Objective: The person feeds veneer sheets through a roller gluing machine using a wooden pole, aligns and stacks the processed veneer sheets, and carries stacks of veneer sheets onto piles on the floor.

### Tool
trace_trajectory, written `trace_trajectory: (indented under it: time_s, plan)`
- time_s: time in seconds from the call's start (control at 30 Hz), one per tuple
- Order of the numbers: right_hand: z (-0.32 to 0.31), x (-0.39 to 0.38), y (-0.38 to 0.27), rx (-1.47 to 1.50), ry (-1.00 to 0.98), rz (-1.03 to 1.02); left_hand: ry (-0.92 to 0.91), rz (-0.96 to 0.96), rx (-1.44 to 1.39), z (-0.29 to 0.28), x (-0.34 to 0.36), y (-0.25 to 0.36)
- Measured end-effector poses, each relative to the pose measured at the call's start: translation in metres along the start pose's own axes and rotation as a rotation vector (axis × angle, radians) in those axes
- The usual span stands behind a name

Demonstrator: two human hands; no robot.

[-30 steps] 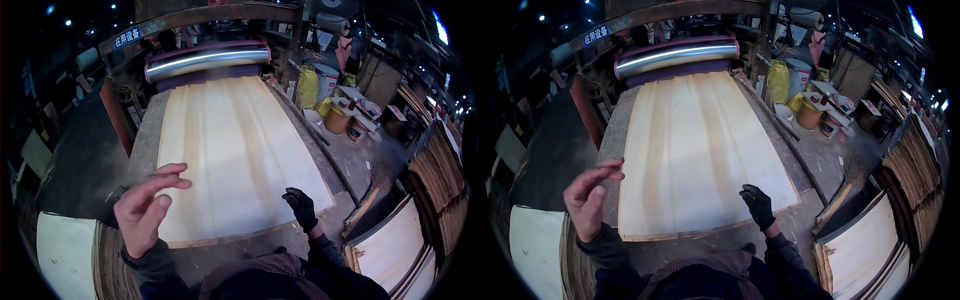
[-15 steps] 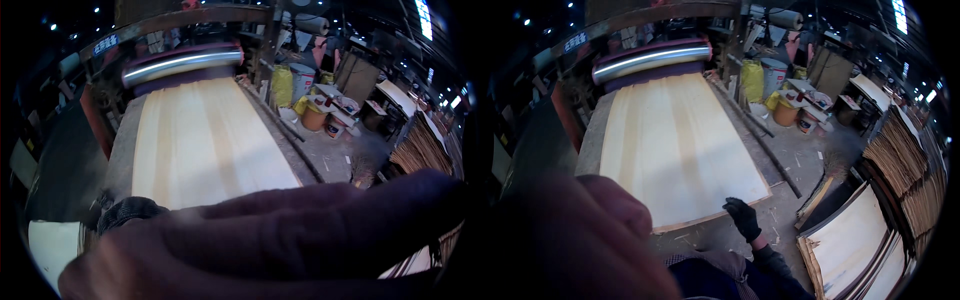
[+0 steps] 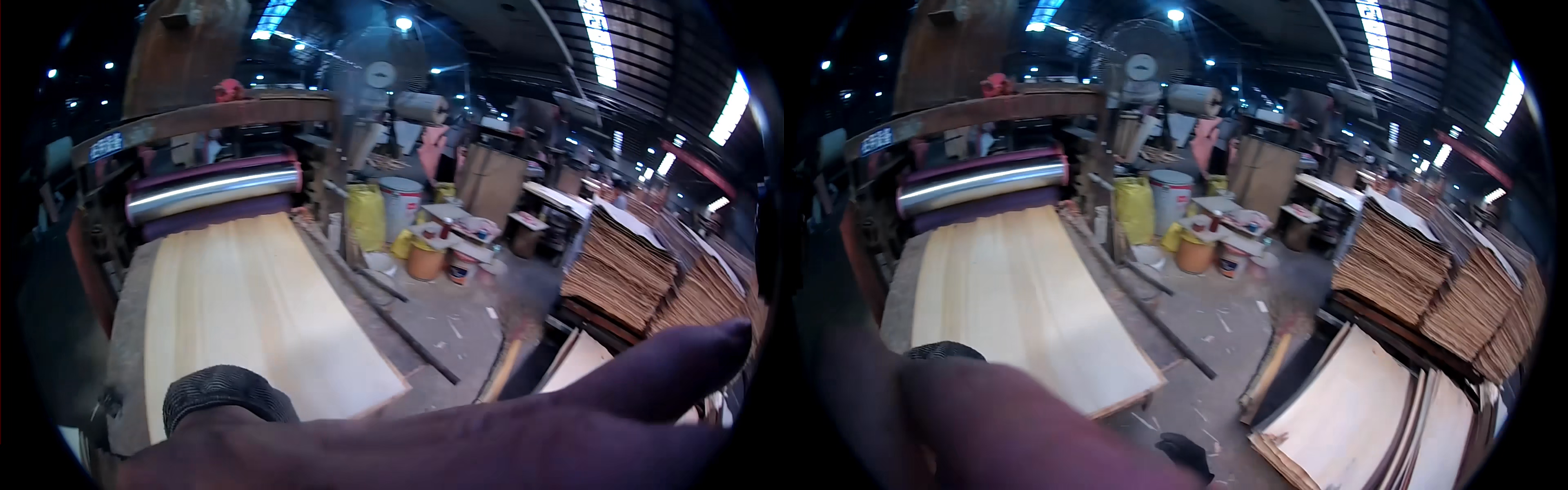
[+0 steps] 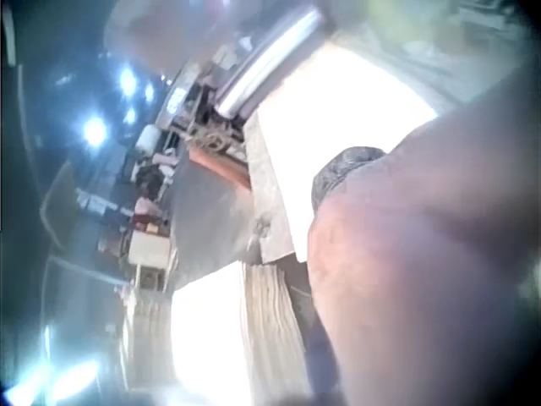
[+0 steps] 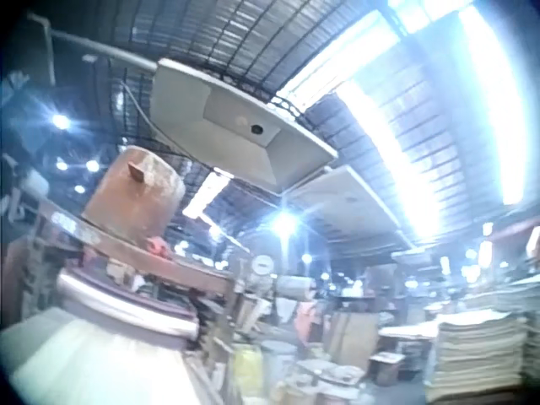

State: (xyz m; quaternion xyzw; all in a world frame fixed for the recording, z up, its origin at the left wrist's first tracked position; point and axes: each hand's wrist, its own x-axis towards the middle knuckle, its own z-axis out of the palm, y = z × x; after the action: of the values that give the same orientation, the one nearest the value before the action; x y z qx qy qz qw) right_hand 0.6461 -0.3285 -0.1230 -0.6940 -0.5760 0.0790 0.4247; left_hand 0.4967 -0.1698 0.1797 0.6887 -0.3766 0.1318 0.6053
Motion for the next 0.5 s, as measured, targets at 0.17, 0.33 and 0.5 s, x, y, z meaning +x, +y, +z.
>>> trace_trajectory:
  time_s: [0.17, 0.33, 0.5]
  plan:
    - [0.003, -0.053, 0.001, 0.033, 0.160, 0.300, -0.064, -0.062, -0.081, 0.017, 0.015, -0.025]
    - [0.004, -0.108, 0.035, -0.127, 0.191, 0.174, -0.135, -0.137, -0.130, 0.022, 0.019, -0.045]
    - [0.023, -0.127, 0.033, 0.306, 0.448, 0.328, -0.166, -0.237, -0.146, 0.010, 0.010, -0.053]
